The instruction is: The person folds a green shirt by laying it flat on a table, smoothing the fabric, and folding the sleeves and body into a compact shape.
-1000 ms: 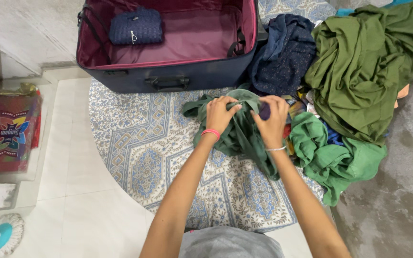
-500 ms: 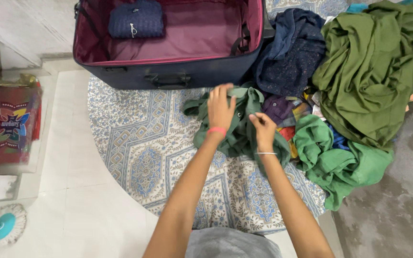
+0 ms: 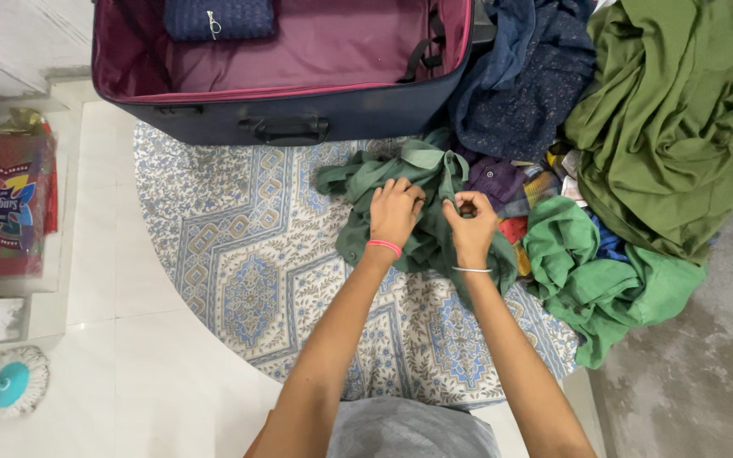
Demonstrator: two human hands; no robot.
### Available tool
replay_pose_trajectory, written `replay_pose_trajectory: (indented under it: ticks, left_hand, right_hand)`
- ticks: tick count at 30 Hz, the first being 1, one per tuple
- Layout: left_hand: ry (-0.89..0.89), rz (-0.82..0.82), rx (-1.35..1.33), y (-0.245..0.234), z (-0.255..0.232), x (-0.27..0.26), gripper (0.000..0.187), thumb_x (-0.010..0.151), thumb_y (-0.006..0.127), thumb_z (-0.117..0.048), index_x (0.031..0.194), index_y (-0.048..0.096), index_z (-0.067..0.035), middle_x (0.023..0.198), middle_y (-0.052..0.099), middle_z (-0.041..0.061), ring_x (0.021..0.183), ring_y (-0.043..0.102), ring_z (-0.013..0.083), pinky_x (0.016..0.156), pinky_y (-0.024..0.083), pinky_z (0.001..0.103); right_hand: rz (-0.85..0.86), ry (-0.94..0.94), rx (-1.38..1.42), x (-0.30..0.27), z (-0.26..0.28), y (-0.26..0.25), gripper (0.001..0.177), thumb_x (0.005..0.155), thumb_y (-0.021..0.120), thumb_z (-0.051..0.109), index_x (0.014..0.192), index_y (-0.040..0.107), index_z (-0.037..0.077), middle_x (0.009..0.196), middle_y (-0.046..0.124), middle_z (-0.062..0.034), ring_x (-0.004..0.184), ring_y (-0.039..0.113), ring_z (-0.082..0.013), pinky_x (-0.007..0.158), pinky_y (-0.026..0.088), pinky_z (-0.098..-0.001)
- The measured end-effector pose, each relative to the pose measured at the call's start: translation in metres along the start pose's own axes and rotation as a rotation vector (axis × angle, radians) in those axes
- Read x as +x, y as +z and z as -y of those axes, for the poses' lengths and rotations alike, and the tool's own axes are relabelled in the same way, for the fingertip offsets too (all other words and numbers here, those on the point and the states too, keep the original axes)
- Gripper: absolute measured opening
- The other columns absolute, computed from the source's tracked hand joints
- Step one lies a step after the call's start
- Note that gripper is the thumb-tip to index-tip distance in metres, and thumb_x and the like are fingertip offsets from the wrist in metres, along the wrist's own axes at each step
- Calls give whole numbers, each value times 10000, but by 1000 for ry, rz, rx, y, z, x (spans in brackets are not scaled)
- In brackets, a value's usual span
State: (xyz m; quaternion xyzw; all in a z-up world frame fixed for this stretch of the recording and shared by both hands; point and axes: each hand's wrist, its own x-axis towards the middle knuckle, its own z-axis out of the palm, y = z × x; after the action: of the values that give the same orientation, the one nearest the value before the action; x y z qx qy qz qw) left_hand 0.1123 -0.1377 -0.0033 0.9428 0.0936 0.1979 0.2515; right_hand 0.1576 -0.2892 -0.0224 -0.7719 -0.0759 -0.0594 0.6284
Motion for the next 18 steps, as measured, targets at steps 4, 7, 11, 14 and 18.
replay_pose_trajectory:
  ticks: [4, 7, 11, 14, 18]
  left_hand:
    - [-229, 18, -269, -11, -13, -4, 73, 838, 749, -208, 903, 746, -175, 880, 726, -24, 895, 687, 201, 762, 518, 358]
    - [-449, 108, -426, -24, -24, -6, 118, 826, 759, -264, 909, 776, -182, 848, 769, -21, 798, 736, 179, 702, 550, 326]
    - [-508, 145, -432, -36, -30, -12, 152, 803, 776, -301, 907, 815, -195, 811, 789, -10, 739, 763, 156, 663, 566, 303]
    - [-511, 116, -467, -39, -32, -16, 155, 787, 785, -301, 897, 815, -197, 795, 788, -16, 717, 764, 152, 643, 569, 300]
    - [-474, 109, -448, -40, -34, -21, 151, 779, 784, -287, 896, 827, -203, 799, 787, -11, 716, 760, 158, 640, 570, 306]
  right_hand:
    - [-35, -83, -129, -4, 18, -4, 164, 833, 834, 47, 905, 691, 11, 862, 620, -15, 732, 586, -87, 676, 480, -237]
    - [-41, -148, -204, -7, 34, -4, 161, 825, 837, 43, 902, 701, 7, 862, 638, -52, 719, 609, -121, 657, 481, -259]
    - [29, -195, -197, -17, 52, -2, 157, 844, 817, 37, 963, 725, -7, 887, 663, -61, 718, 632, -133, 640, 489, -273]
    - [64, -246, -167, -26, 61, -4, 145, 863, 797, 24, 987, 730, -12, 923, 672, -70, 731, 629, -144, 675, 506, -276]
    - [105, -260, -136, -35, 65, -12, 149, 878, 768, 13, 1020, 735, -21, 961, 671, -78, 774, 623, -152, 713, 507, -273]
